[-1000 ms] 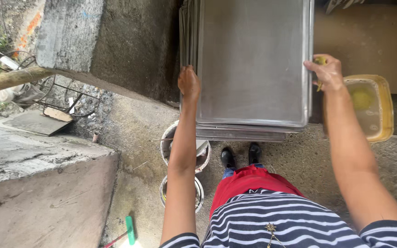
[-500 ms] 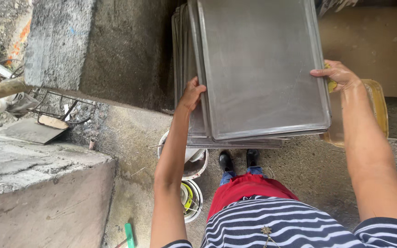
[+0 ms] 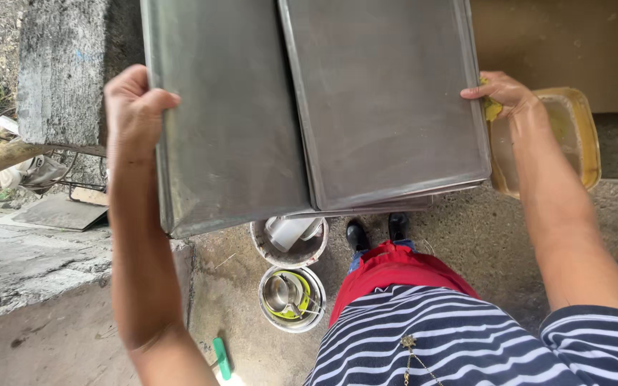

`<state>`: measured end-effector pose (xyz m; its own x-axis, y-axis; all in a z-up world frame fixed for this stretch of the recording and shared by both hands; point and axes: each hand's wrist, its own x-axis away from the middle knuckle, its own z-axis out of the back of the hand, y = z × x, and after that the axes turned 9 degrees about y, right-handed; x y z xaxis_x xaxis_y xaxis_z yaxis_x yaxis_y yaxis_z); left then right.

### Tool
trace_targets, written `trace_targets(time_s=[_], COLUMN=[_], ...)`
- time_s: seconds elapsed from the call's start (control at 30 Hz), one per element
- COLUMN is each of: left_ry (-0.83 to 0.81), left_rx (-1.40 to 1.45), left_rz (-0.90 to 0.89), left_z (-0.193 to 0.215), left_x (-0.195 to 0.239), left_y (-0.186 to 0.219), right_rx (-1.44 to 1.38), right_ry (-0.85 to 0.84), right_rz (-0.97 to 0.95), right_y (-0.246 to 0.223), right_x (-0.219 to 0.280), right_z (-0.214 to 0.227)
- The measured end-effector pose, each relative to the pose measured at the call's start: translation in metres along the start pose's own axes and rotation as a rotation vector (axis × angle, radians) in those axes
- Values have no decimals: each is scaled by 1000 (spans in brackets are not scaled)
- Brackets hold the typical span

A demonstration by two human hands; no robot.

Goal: The person scrubs multiple rectangular metal trays with a yellow sponge and soapy water, rinses them under running water, and stacks them. They also wash a cloth and rinse the sink area.

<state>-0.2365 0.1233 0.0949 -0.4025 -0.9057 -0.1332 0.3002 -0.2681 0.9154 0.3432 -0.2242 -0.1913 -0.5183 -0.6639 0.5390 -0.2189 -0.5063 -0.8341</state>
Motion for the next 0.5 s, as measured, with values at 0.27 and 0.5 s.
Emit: trace_targets(time_s=[0.27, 0.5], left_ry=[134, 251], left_rx=[-463, 20], left_rz=[-347, -313], left_z=[48, 18], left_x=[0, -7], left_y=[34, -13], right_rx=[267, 248], right_ry=[253, 628], right_rz=[174, 481], right_y=[-27, 19], right_x=[28, 126], right_z=[-26, 71])
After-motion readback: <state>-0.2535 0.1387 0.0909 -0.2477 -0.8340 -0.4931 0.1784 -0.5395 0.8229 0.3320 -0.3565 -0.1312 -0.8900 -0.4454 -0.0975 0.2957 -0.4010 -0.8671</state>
